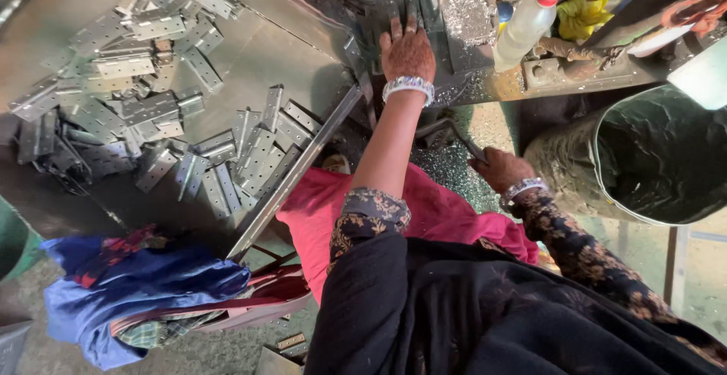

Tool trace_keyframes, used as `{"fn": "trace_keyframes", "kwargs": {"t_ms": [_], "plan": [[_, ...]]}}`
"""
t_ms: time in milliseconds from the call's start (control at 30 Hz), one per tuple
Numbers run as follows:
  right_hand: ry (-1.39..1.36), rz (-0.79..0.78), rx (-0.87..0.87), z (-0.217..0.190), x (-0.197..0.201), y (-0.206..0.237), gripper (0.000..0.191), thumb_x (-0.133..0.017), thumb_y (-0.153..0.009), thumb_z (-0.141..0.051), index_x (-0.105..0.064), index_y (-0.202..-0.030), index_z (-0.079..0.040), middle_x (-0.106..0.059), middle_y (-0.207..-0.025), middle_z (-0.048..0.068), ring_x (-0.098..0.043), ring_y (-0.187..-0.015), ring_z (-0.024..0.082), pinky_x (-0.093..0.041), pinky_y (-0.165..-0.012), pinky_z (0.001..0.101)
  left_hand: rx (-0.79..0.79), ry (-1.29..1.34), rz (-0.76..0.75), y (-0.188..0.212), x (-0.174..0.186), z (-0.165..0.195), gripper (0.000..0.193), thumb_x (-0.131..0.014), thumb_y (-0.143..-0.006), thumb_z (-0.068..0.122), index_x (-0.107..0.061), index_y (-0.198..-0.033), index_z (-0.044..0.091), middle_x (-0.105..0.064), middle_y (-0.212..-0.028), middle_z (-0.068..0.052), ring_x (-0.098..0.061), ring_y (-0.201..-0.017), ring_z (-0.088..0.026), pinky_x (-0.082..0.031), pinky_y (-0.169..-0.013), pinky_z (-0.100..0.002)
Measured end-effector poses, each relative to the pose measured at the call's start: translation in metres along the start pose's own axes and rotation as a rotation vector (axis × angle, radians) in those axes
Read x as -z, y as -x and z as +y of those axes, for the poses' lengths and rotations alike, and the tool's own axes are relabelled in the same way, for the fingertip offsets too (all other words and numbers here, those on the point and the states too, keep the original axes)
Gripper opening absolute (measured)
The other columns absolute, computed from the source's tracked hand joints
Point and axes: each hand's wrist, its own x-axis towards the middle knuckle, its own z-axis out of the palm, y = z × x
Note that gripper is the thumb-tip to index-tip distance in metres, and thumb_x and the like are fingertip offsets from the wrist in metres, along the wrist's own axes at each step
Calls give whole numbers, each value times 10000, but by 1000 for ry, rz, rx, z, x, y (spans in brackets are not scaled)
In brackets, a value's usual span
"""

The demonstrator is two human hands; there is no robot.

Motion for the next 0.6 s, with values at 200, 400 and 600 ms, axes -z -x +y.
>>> {"fn": "trace_keyframes", "kwargs": {"t_ms": [200, 400, 600], "plan": [[11, 137, 163, -22, 67, 4, 602, -561, -962, -624, -650, -1136, -54, -726, -966, 259, -702, -953, 452, -524, -829, 559, -242, 43, 247, 103, -3, -19, 422, -539, -1010, 315, -580, -1366, 93, -447, -1591, -59, -370, -1524, -272, -327, -1220, -495], [-41, 6, 34, -37, 70, 19, 615, -535, -974, -633, -646, -1174, -61, -778, -885, 211, -761, -953, 379, -547, -881, 508, -343, 151, 511, 86, 7, -2, 294, -605, -980, 118, -643, -1272, 128, -573, -1426, -91, -686, -1172, -240, -473, -1086, -494], [12, 17, 53, -27, 62, 14, 589, -573, -953, -618, -676, -1163, -78, -734, -951, 208, -725, -963, 404, -544, -865, 523, 1, 137, 211, 42, 5, 51, 227, -557, -1101, 192, -762, -1082, 95, -628, -1355, -157, -682, -1118, -247, -534, -1002, -423]]}}
